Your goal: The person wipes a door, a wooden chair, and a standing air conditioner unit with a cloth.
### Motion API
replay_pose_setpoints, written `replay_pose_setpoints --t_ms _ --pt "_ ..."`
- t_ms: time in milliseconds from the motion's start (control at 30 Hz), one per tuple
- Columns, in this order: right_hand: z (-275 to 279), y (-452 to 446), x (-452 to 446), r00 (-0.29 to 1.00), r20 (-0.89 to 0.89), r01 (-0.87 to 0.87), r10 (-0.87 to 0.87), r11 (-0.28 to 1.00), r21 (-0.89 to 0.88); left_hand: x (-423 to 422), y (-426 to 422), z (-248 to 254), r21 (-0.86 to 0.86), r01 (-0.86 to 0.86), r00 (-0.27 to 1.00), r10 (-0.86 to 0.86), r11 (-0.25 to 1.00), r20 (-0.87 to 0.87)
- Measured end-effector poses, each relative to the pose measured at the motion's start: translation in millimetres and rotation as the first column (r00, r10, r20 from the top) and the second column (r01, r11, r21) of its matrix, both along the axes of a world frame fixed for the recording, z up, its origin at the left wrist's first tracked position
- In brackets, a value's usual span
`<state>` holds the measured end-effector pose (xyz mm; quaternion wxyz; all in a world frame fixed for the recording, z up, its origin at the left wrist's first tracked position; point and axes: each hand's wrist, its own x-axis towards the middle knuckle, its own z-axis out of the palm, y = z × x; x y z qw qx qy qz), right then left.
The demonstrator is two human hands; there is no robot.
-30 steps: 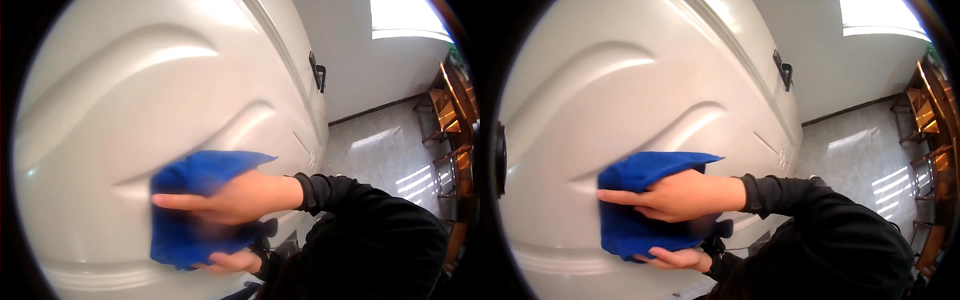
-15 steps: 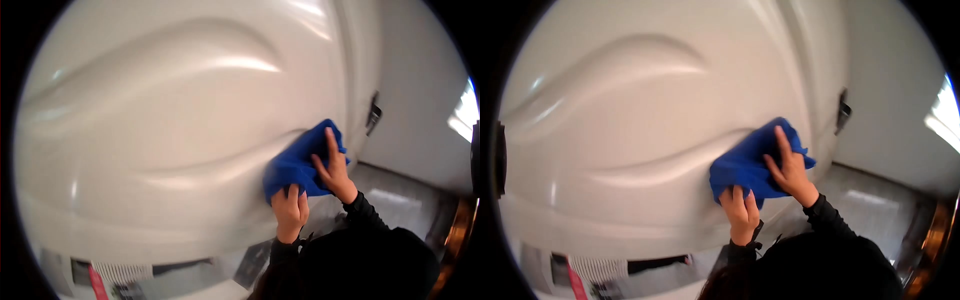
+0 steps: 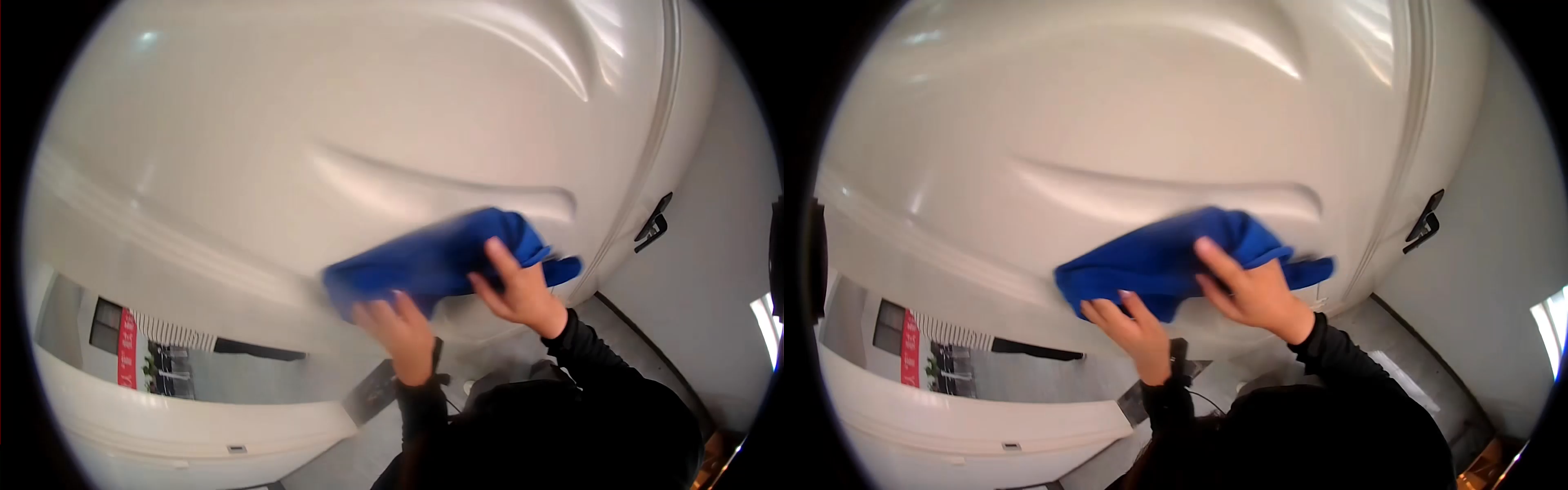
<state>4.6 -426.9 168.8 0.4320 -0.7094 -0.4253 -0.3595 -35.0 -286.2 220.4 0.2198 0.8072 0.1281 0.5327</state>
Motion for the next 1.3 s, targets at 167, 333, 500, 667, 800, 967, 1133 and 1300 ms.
replay_pose_setpoints --t_ms 167,333,500,667,800,967,1133,1300 --pt "-50 12 -25 0.982 -0.187 -0.063 0.040 0.991 -0.118 -24 48 -111 0.336 -0.147 0.951 0.227 0.930 -0.211" --pt "-2 35 -30 0.999 -0.043 0.020 -0.022 0.998 -0.052 -50 76 -63 0.310 -0.135 0.932 0.227 0.941 -0.283" --pt "75 64 -39 0.991 0.097 0.097 -0.090 0.993 -0.074 -70 106 7 0.422 -0.182 0.959 0.256 0.888 -0.125" --pt "121 118 -66 0.996 0.007 0.091 -0.091 0.984 -0.152 -87 142 27 0.458 -0.180 0.981 0.191 0.871 0.021" --pt "83 148 -74 0.973 0.159 0.172 -0.170 0.985 -0.001 -99 158 2 0.406 -0.130 0.986 0.161 0.905 -0.044" --pt "-16 180 -112 0.960 -0.078 0.264 -0.270 0.962 -0.073 -112 191 -132 0.547 -0.132 0.968 0.225 0.826 -0.106" --pt "-60 171 -112 0.975 -0.172 0.069 -0.143 0.923 -0.379 -125 202 -163 0.372 0.173 0.950 -0.056 0.912 -0.306" --pt "26 168 -82 0.995 -0.006 0.094 -0.097 0.973 -0.212 -95 206 -89 0.148 0.228 0.974 -0.223 0.962 -0.049"
